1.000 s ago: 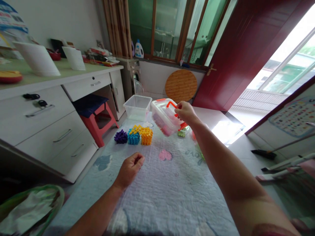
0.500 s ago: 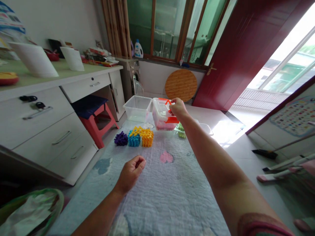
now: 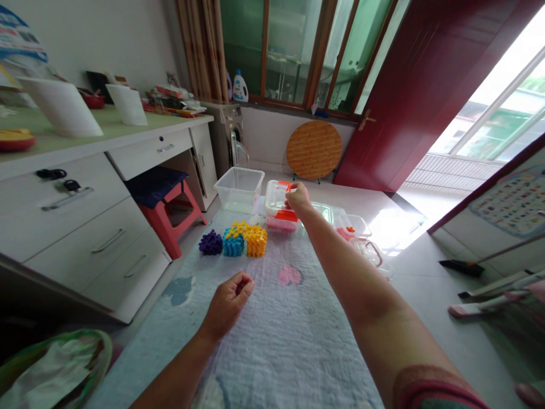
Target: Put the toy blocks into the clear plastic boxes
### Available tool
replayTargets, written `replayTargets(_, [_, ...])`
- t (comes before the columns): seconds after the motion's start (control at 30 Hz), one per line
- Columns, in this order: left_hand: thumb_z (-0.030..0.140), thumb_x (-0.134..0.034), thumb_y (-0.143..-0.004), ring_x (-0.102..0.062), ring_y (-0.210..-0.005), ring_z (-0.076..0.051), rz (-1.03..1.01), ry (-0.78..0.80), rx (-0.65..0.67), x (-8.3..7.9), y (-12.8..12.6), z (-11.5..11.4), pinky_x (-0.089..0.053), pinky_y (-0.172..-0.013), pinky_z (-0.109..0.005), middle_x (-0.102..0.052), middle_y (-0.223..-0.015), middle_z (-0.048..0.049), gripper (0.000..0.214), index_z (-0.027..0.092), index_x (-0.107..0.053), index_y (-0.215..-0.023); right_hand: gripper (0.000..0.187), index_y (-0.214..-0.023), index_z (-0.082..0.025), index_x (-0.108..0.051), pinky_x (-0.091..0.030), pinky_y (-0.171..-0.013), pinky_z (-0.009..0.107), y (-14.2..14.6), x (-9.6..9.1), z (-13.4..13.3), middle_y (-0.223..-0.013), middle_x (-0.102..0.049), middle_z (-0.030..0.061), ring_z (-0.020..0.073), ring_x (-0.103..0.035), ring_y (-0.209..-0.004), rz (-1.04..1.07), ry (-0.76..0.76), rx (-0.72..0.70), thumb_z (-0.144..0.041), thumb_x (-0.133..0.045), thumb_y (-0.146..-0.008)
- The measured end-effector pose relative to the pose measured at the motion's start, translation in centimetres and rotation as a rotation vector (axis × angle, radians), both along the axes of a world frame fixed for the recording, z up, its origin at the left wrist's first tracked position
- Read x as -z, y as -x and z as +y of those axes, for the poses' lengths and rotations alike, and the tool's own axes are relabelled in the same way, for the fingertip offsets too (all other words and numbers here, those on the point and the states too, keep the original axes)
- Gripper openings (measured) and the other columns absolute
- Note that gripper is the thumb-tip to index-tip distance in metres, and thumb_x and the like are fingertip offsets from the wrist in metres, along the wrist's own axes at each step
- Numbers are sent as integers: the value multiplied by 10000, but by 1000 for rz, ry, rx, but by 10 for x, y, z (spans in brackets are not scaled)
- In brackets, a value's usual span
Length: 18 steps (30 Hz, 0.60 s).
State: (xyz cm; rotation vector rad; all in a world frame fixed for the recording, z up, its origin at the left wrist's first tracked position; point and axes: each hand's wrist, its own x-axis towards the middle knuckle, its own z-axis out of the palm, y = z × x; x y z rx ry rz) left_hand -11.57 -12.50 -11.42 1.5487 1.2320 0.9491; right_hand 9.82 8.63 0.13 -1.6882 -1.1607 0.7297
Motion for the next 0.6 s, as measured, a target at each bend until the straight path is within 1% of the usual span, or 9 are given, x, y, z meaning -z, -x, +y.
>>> replayTargets(0.1, [464,-525,-892,-455,-637,-150,-4,7,4,0,0,0,-374,-612,-267,-476,-662,39,295,198,-560,-768,378,-1097,-213,-512,-552,-456,253,-1,14,3,-821,-530,-21,102,-562,-540,-11,4,13,-37,-561,-766])
replayTargets(0.2, [459,-529,-885,-455,-637,-150,-5,12,2,0,0,0,-370,-610,-268,-474,-660,39,291,198,-559,-762,384,-1096,-203,-517,-560,-467,254,-2,24,5,-831,-535,-14,105,-572,-559,-8,10,3,-35,-561,-754])
replayTargets(0.27, [460,-530,-883,-456,-636,-150,-7,12,1,-1,0,0,-372,-611,-267,-475,-659,39,292,199,-556,-757,388,-1100,-188,-521,-570,-488,261,-3,27,5,-825,-544,-9,111,-587,-575,3,13,-18,-33,-550,-746])
replayTargets(0.37, [458,-531,-884,-460,-631,-150,-6,-1,2,-1,1,0,-375,-612,-267,-475,-654,39,292,200,-553,-748,394,-1104,-172,-535,-586,-538,281,-7,26,0,-841,-574,6,124,-610,-611,9,-1,-62,-44,-546,-732])
replayTargets(0.47, [458,-533,-882,-466,-623,-151,-7,-6,-1,-1,1,0,-375,-604,-264,-483,-649,39,288,201,-563,-756,385,-1090,-192,-566,-598,-637,298,-16,22,-18,-1018,-607,47,146,-634,-758,-15,-68,-90,-91,-574,-718])
replayTargets(0.53, [458,-539,-871,-470,-620,-151,-12,-5,-4,-3,0,0,-378,-598,-261,-490,-646,38,286,202,-564,-745,377,-1091,-209,-581,-595,-701,319,-24,24,-41,-1136,-606,63,161,-622,-845,-45,-130,-95,-139,-583,-721])
replayTargets(0.6, [458,-546,-857,-469,-613,-150,-19,-5,-8,-5,-1,0,-381,-591,-258,-494,-640,37,285,204,-563,-728,362,-1098,-209,-594,-585,-723,347,-33,33,-72,-1121,-631,61,152,-607,-776,-117,-217,-155,-191,-575,-738])
